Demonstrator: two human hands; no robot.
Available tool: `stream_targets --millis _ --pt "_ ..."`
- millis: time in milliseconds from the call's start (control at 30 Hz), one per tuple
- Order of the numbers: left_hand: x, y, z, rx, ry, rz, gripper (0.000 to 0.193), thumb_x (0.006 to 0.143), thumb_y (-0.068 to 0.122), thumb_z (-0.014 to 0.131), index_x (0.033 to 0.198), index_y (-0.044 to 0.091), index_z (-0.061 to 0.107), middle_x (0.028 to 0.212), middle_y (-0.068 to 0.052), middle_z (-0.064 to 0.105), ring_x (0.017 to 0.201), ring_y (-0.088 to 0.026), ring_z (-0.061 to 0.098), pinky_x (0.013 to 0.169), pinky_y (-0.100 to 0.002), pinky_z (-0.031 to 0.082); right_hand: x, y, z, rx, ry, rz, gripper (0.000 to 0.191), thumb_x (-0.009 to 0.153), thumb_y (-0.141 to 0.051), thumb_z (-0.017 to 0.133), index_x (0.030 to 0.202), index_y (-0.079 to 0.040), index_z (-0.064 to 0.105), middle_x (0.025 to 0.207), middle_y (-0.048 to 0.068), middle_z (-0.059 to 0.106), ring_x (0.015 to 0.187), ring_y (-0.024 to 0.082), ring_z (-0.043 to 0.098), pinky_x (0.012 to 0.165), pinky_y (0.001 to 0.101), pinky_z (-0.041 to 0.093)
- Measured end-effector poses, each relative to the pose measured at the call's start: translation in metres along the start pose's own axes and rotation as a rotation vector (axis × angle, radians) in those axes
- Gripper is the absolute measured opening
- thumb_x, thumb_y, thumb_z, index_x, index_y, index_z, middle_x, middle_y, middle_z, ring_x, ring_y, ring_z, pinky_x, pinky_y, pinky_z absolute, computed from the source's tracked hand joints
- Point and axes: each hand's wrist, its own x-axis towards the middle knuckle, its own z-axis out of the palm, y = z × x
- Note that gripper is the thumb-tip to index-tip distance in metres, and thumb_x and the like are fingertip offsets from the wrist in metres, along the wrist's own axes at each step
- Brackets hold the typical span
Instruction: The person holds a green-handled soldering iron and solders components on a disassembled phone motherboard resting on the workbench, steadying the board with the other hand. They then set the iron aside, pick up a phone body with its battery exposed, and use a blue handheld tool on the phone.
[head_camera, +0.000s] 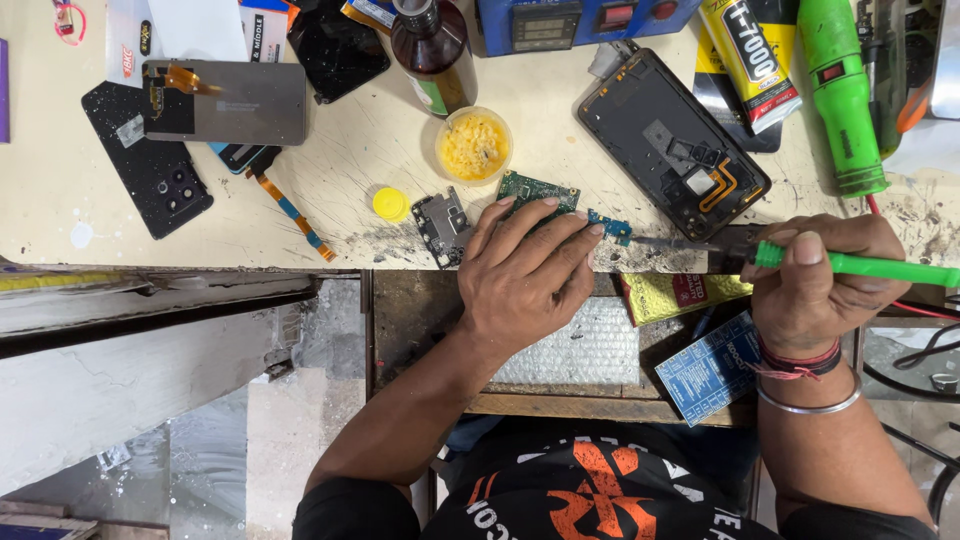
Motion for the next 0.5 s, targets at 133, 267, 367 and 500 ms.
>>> stream_targets --millis 133,267,367,500 --pt "0.0 0.0 0.0 0.004 -0.001 -0.001 0.018 0.093 0.019 0.076 0.11 0.017 0.082 0.116 0.003 0.075 0.119 -0.019 0.065 0.112 -0.043 0.046 -0.001 -0.002 0.0 -0.04 -0.059 0.005 0.035 0.116 -0.025 0.066 0.102 0.003 0.052 0.081 0.018 0.065 0.056 0.018 0.061 0.054 0.0263 0.051" --pt "-0.001 0.0 0.001 0.004 0.004 -0.001 0.017 0.093 0.019 0.076 0.109 0.017 0.082 0.116 0.003 0.075 0.118 -0.019 0.066 0.112 -0.043 0.046 0.0 -0.005 0.001 -0.039 -0.042 0.029 0.034 0.115 -0.026 0.065 0.103 0.003 0.052 0.081 0.017 0.065 0.057 0.017 0.063 0.054 0.0264 0.051" --pt "-0.001 0.0 0.002 0.011 0.008 0.0 0.016 0.093 0.019 0.075 0.108 0.017 0.082 0.115 0.002 0.076 0.118 -0.019 0.066 0.112 -0.043 0.046 0.001 -0.009 0.003 -0.103 -0.061 0.027 0.031 0.115 -0.025 0.064 0.105 0.003 0.053 0.081 0.016 0.065 0.058 0.016 0.064 0.054 0.0258 0.052" --pt "-0.001 -0.001 0.004 0.016 0.024 0.002 0.015 0.094 0.018 0.075 0.107 0.017 0.081 0.114 0.002 0.076 0.118 -0.018 0.066 0.112 -0.042 0.046 0.003 -0.012 0.004 -0.134 -0.121 0.005 0.032 0.117 -0.023 0.063 0.102 0.003 0.053 0.082 0.016 0.065 0.061 0.017 0.065 0.058 0.0266 0.054"
